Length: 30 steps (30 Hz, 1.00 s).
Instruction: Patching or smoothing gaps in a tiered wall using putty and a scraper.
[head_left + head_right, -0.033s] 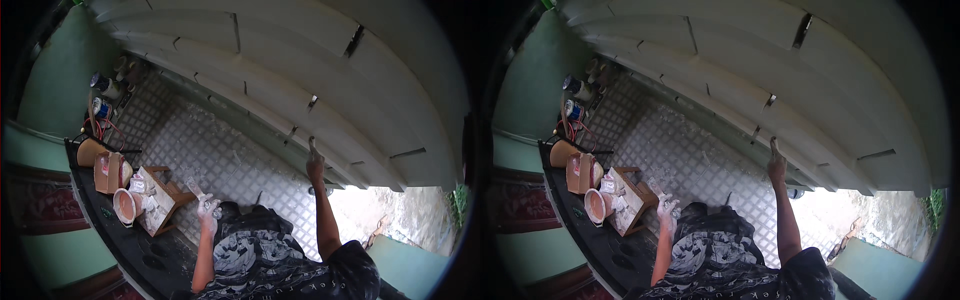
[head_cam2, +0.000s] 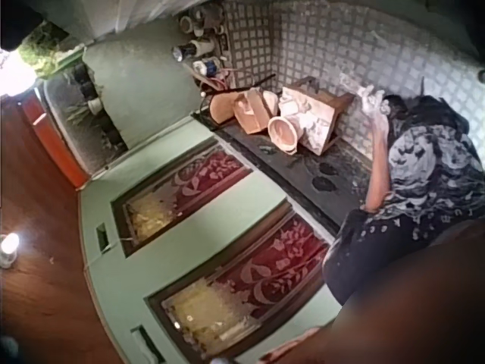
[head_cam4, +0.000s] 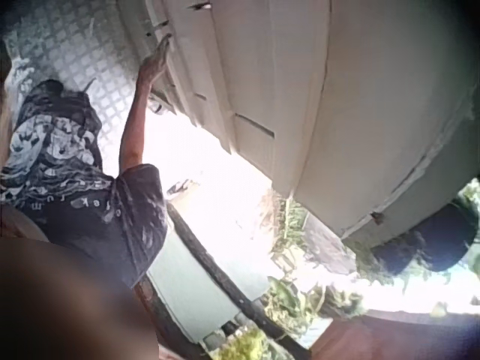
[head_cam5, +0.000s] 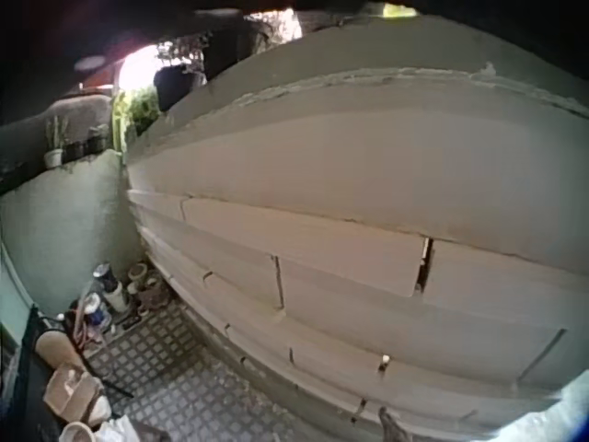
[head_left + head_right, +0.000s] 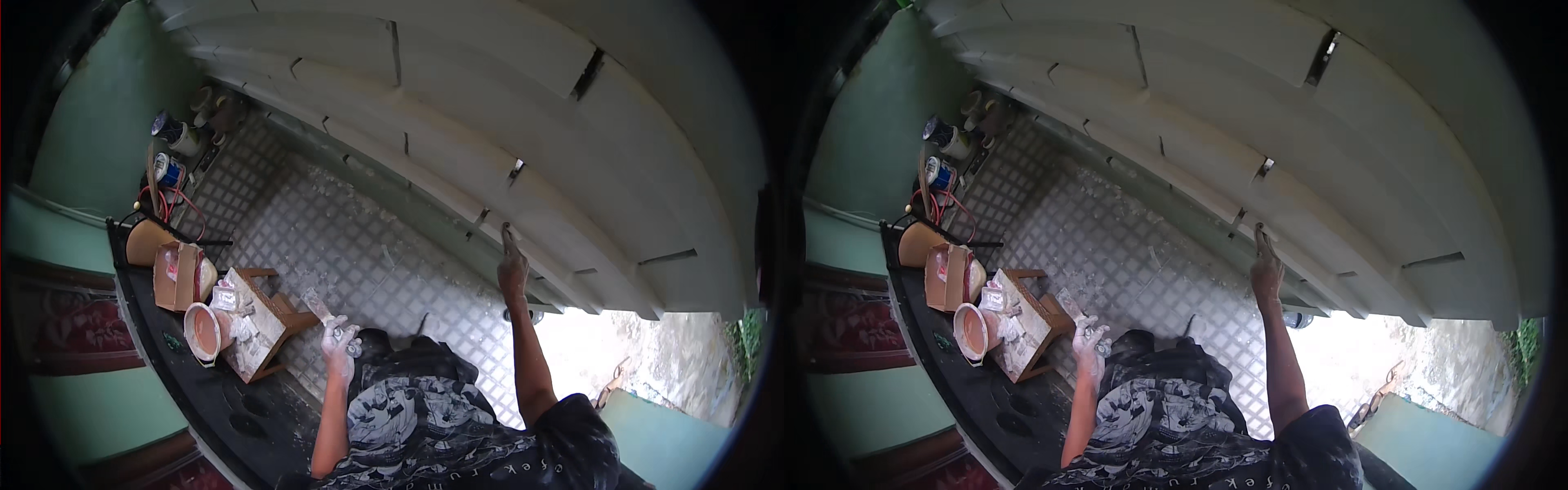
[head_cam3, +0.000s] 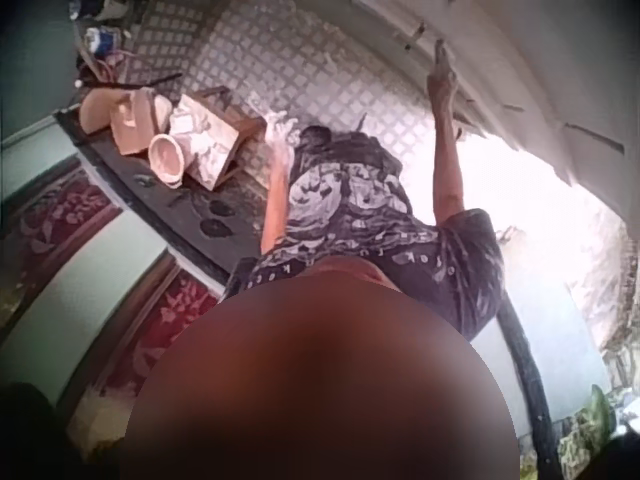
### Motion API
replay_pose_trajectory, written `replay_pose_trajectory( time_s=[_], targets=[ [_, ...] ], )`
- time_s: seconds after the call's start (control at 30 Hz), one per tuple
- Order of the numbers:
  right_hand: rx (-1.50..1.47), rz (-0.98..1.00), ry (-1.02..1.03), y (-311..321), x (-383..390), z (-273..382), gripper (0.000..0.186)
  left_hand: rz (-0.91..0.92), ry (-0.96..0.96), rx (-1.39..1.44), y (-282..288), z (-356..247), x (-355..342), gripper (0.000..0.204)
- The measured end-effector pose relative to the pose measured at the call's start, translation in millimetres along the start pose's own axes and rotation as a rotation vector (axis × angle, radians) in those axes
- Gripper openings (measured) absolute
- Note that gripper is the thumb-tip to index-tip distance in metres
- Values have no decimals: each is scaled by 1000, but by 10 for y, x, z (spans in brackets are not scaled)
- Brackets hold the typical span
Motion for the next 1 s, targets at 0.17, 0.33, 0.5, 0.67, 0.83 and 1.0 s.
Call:
replay_pose_trajectory(
  time_s=[0.17, 0.33, 0.5, 0.67, 0.83, 1.0],
  targets=[
    [263, 678, 28, -836, 49, -657, 43, -7, -44, 24, 134, -24, 5, 28],
    [61, 1053, 147, -1192, 175, 91, 61, -90, -59, 67, 354, -22, -42, 25],
    [-305, 956, -82, -1352, 406, 850, 65, -5, -180, -442, 174, -155, -220, 26],
    [-827, 1168, -364, -1169, 418, 1998, 50, 272, -618, -954, -216, -570, -671, 80],
    [-1018, 998, -390, -1453, 409, 2412, 49, 661, -205, -653, -248, -860, -1300, 73],
    [-279, 108, -61, -1483, 266, 2902, 45, 443, -107, -635, 33, -890, -1874, 48]
  ],
)
Point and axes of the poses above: each hand's wrist, its own x-axis away from the middle knuckle, its own y-axis out of the back of the hand, z = x × y, the point moved 1 cm from there along -x, towards the middle knuckle, and after that the axes turned 2 degrees about y, right-handed, at the moved point
